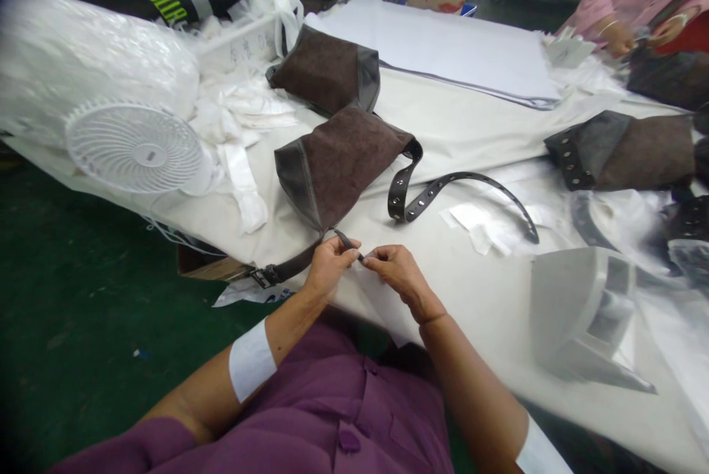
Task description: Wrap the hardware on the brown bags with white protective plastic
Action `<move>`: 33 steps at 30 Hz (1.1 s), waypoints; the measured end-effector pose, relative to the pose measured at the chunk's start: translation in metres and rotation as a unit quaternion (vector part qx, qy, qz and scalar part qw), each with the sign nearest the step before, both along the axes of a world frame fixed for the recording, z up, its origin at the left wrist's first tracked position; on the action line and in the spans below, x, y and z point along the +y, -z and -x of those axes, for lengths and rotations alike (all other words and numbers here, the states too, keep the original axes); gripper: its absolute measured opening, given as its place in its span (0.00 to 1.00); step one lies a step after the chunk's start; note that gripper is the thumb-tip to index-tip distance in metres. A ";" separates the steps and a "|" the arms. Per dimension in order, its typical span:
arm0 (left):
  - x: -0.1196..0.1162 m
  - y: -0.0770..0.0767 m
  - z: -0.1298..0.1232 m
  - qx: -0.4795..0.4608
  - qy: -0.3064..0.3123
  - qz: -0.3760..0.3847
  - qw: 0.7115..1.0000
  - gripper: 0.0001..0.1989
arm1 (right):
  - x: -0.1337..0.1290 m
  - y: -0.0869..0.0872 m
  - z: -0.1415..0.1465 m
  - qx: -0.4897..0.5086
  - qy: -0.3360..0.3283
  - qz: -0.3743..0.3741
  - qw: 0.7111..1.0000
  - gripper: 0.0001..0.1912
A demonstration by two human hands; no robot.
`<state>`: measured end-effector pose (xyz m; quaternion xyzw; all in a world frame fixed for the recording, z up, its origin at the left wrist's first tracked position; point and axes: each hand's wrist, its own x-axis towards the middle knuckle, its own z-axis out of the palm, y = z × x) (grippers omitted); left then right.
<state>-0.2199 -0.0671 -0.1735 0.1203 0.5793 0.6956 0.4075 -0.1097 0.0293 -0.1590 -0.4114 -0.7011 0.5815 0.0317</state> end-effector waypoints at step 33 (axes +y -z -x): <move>-0.004 -0.003 -0.003 -0.358 -0.210 -0.128 0.901 0.11 | 0.004 -0.020 0.088 -0.030 -0.086 -0.187 0.978 0.22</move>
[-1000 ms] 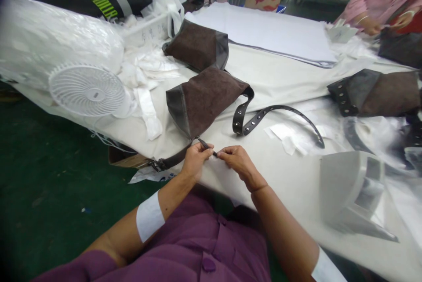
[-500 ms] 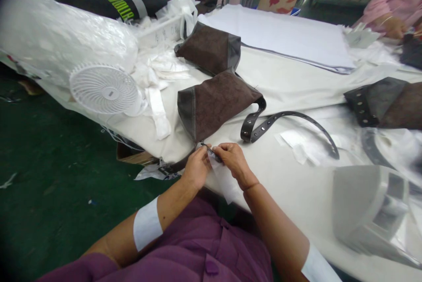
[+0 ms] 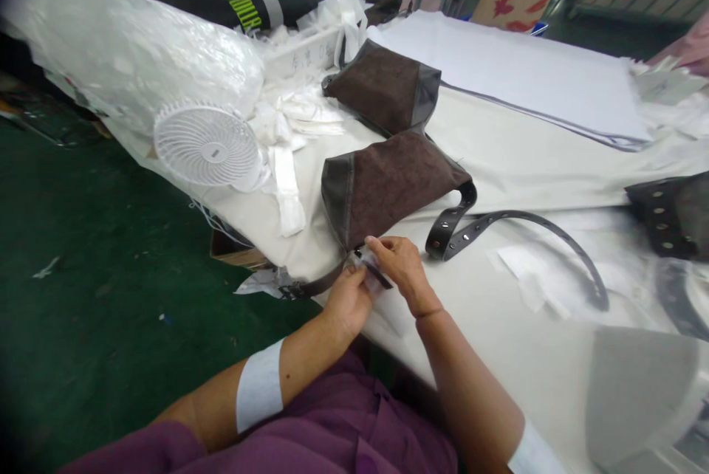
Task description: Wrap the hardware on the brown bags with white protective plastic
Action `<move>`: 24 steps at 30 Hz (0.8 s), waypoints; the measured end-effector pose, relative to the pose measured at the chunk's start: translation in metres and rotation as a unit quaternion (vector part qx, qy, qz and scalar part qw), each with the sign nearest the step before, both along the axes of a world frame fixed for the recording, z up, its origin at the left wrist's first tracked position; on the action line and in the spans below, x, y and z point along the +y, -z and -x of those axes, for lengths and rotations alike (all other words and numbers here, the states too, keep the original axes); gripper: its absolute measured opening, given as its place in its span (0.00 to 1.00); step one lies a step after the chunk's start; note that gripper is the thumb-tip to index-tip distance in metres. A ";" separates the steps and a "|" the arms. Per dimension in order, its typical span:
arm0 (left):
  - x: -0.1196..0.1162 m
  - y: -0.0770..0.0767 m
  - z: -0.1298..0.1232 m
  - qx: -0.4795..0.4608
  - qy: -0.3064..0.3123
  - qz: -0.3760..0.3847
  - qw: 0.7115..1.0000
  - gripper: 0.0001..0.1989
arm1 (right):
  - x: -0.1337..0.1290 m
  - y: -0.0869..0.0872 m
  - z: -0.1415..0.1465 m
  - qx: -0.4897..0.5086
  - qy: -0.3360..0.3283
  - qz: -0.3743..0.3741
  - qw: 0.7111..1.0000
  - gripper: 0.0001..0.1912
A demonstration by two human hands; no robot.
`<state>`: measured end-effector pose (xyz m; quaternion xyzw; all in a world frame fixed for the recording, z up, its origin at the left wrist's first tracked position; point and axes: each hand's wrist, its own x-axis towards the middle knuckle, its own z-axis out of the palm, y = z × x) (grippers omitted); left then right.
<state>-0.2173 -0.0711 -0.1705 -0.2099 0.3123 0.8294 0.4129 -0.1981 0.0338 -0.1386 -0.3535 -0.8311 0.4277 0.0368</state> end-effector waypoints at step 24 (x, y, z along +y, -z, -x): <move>0.007 -0.001 0.020 -0.015 -0.093 0.011 0.995 0.05 | -0.006 0.020 0.018 0.003 0.009 0.084 0.996 0.15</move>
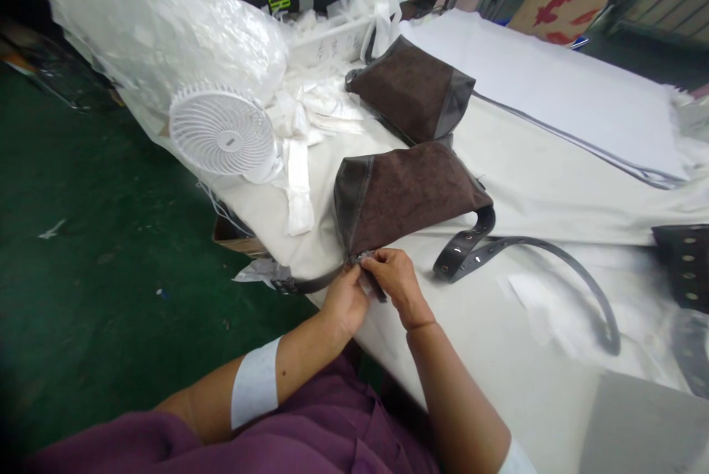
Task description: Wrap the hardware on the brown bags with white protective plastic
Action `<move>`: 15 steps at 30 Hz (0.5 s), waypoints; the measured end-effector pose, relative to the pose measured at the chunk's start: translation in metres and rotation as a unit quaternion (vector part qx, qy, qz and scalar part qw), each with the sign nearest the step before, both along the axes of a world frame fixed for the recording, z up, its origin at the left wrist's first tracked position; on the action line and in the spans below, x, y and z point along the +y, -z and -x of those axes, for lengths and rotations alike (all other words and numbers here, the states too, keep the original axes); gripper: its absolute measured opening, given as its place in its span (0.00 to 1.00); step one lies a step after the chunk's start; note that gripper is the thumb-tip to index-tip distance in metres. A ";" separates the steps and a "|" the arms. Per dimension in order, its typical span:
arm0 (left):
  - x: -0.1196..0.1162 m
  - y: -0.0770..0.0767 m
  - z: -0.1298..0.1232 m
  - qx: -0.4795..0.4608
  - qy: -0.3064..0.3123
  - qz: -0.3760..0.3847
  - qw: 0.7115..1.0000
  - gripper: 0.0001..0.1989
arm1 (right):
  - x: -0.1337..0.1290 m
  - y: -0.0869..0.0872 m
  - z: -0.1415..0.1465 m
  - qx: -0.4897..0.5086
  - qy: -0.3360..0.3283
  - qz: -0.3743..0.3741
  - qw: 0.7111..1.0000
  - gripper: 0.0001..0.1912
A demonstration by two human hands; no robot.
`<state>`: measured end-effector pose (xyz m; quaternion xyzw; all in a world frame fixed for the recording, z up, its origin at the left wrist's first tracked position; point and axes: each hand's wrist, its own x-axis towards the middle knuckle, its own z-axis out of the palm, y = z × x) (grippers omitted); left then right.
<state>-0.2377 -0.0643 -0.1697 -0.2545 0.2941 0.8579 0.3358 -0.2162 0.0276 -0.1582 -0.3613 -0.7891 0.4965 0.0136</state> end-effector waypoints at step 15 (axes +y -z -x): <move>0.001 -0.006 0.011 -0.045 0.050 0.020 0.998 0.08 | 0.000 -0.017 0.010 0.022 -0.079 -0.288 0.954 0.11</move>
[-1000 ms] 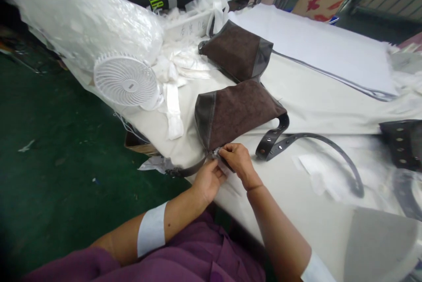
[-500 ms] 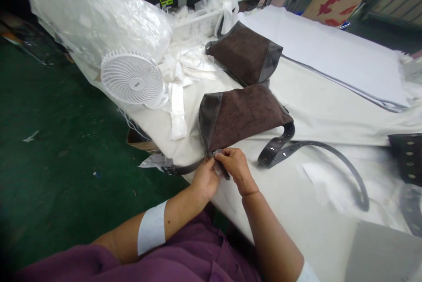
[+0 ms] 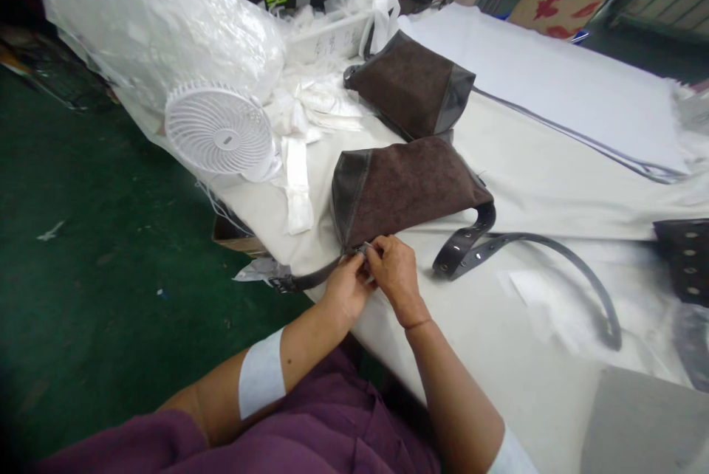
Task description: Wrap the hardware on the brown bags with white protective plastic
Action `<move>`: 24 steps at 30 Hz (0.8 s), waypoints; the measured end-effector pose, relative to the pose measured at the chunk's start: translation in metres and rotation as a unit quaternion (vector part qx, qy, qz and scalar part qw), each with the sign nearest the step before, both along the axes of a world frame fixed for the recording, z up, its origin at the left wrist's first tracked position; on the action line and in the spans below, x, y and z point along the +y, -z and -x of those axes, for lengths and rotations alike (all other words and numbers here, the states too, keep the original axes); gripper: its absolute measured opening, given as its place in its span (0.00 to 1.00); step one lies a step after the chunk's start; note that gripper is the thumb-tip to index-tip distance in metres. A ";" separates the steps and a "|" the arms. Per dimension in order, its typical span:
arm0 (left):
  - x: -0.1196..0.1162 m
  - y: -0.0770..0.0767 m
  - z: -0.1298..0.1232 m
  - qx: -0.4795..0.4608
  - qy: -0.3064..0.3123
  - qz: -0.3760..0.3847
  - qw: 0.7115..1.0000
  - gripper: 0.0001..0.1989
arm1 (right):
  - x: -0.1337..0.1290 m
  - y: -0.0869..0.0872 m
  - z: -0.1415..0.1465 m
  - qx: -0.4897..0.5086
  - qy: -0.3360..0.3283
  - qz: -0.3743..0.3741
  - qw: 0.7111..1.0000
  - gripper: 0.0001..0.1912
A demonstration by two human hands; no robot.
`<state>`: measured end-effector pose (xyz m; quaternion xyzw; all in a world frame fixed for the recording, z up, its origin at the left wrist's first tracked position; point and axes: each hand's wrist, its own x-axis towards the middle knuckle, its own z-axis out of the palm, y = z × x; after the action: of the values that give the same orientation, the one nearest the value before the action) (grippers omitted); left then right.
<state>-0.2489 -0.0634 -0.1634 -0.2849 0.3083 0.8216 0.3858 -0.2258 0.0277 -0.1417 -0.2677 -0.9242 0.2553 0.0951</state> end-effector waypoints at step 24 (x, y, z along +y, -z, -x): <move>0.002 0.006 0.005 0.009 0.017 0.076 0.997 0.07 | -0.021 -0.003 -0.022 -0.024 -0.166 -0.261 0.951 0.07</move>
<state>-0.2535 -0.0612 -0.1690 -0.3008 0.3784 0.7914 0.3742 -0.2037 0.0067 -0.1387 -0.0828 -0.9919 0.0110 0.0956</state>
